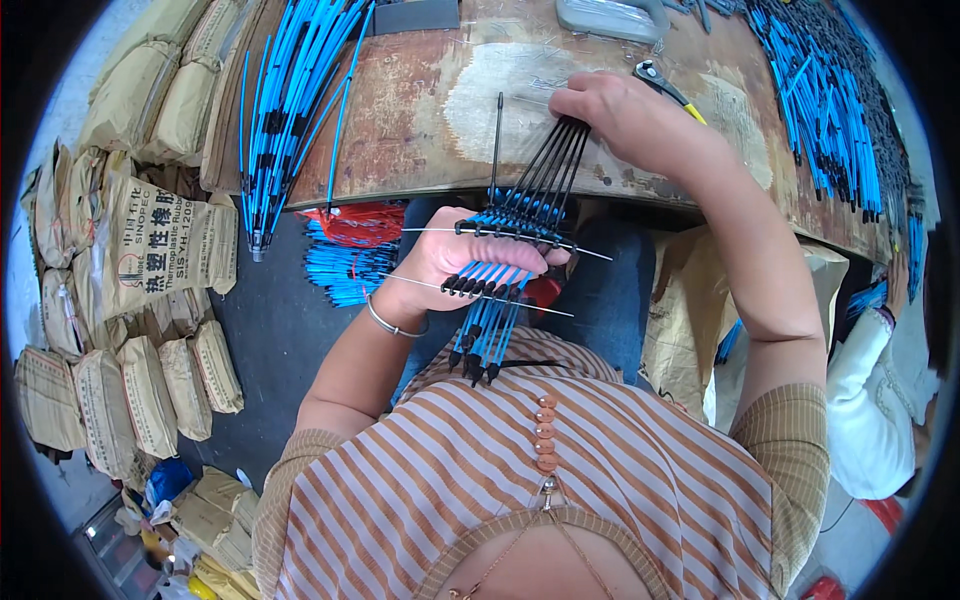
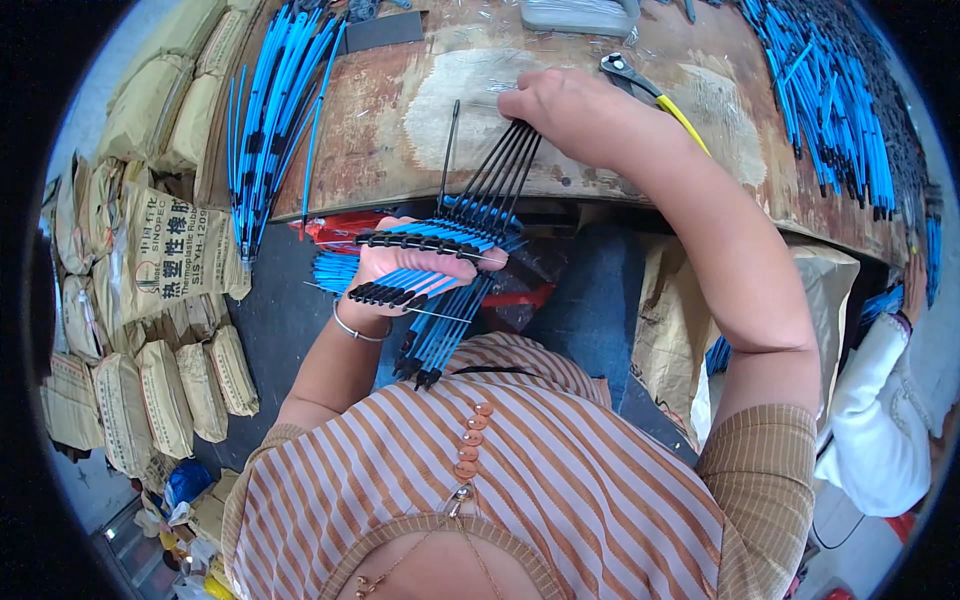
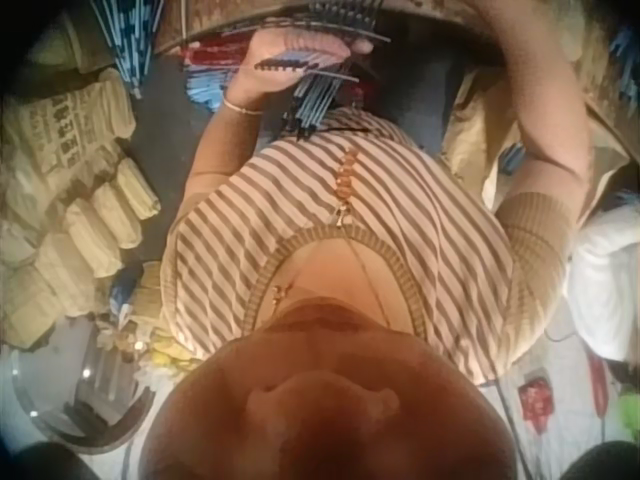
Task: The person threads umbrella ribs onto a wire loop by hand, fits a plastic runner hub into the center, and tightens and cuts the wire using pliers.
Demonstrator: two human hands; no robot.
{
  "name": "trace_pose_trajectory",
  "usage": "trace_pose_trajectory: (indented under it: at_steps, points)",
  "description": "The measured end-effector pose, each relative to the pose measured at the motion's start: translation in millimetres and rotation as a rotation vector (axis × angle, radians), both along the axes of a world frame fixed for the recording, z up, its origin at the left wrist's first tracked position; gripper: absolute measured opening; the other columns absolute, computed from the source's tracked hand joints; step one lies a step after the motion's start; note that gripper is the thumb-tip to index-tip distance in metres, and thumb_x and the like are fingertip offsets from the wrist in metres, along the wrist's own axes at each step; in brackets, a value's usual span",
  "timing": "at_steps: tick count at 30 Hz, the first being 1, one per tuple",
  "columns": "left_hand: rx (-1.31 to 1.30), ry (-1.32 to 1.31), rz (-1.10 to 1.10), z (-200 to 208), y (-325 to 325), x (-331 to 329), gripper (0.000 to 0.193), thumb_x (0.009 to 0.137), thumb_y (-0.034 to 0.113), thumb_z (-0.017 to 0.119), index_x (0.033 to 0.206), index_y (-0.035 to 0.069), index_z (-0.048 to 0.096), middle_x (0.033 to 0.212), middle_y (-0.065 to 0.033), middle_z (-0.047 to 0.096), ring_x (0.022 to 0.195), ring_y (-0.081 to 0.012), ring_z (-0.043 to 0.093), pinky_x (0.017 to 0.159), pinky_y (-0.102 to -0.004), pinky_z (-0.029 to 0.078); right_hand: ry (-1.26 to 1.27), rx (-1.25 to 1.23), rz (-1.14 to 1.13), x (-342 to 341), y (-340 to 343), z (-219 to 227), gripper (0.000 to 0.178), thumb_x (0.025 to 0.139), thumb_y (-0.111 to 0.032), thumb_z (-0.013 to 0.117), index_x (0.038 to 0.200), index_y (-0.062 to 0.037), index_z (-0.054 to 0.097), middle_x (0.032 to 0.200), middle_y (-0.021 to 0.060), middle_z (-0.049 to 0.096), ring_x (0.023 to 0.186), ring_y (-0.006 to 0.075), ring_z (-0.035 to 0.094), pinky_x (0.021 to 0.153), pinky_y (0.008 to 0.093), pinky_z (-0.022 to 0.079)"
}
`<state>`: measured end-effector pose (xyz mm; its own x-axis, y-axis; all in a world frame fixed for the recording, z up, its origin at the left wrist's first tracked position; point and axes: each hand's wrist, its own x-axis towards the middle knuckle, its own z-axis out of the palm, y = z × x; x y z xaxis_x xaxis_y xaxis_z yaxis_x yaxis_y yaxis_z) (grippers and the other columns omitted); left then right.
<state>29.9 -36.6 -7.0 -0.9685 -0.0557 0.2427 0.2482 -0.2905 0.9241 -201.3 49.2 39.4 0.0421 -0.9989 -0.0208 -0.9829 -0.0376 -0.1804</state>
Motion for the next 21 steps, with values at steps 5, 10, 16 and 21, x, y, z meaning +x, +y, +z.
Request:
trace_pose_trajectory:
  at_steps: [5, 10, 16, 21]
  points:
    - [0.133, -0.043, -0.022, -2, -3, 2, 0.042, 0.073, 0.028, 0.066, 0.099, -0.005, 0.064, 0.1, -0.021, 0.064, 0.095, -0.0282, 0.063, 0.089, -0.0355, 0.045, -0.04, -0.055, 0.014, -4, -5, -4, 0.027, 0.073, 0.005, 0.05, 0.098, -0.0027, 0.055, 0.091, 0.0158, 0.055, 0.091, 0.0351, 0.055, 0.08, 0.0409, 0.045]
    - [0.178, -0.28, -0.052, -6, -7, 1, 0.041, 0.073, 0.027, 0.066, 0.098, -0.005, 0.065, 0.099, -0.0206, 0.064, 0.095, -0.0274, 0.063, 0.088, -0.0347, 0.045, -0.024, -0.046, 0.03, -4, -12, -4, 0.028, 0.074, 0.006, 0.048, 0.1, -0.0034, 0.055, 0.091, 0.0153, 0.056, 0.092, 0.035, 0.055, 0.079, 0.0408, 0.045]
    - [0.233, -0.282, -0.095, -8, -9, 0, 0.038, 0.073, 0.027, 0.066, 0.097, -0.003, 0.065, 0.098, -0.0188, 0.065, 0.094, -0.026, 0.063, 0.087, -0.0346, 0.046, 0.005, -0.006, 0.034, -2, -16, -1, 0.029, 0.074, 0.007, 0.047, 0.1, -0.0036, 0.055, 0.091, 0.0152, 0.055, 0.092, 0.0346, 0.055, 0.078, 0.0402, 0.045]
    - [0.222, -0.285, -0.092, -8, -8, -1, 0.036, 0.073, 0.026, 0.066, 0.097, -0.001, 0.066, 0.097, -0.0173, 0.065, 0.093, -0.0248, 0.063, 0.086, -0.0346, 0.046, 0.015, 0.0, 0.054, -4, -17, 0, 0.029, 0.074, 0.006, 0.047, 0.101, -0.0039, 0.055, 0.092, 0.0148, 0.055, 0.091, 0.0342, 0.056, 0.078, 0.0399, 0.046]
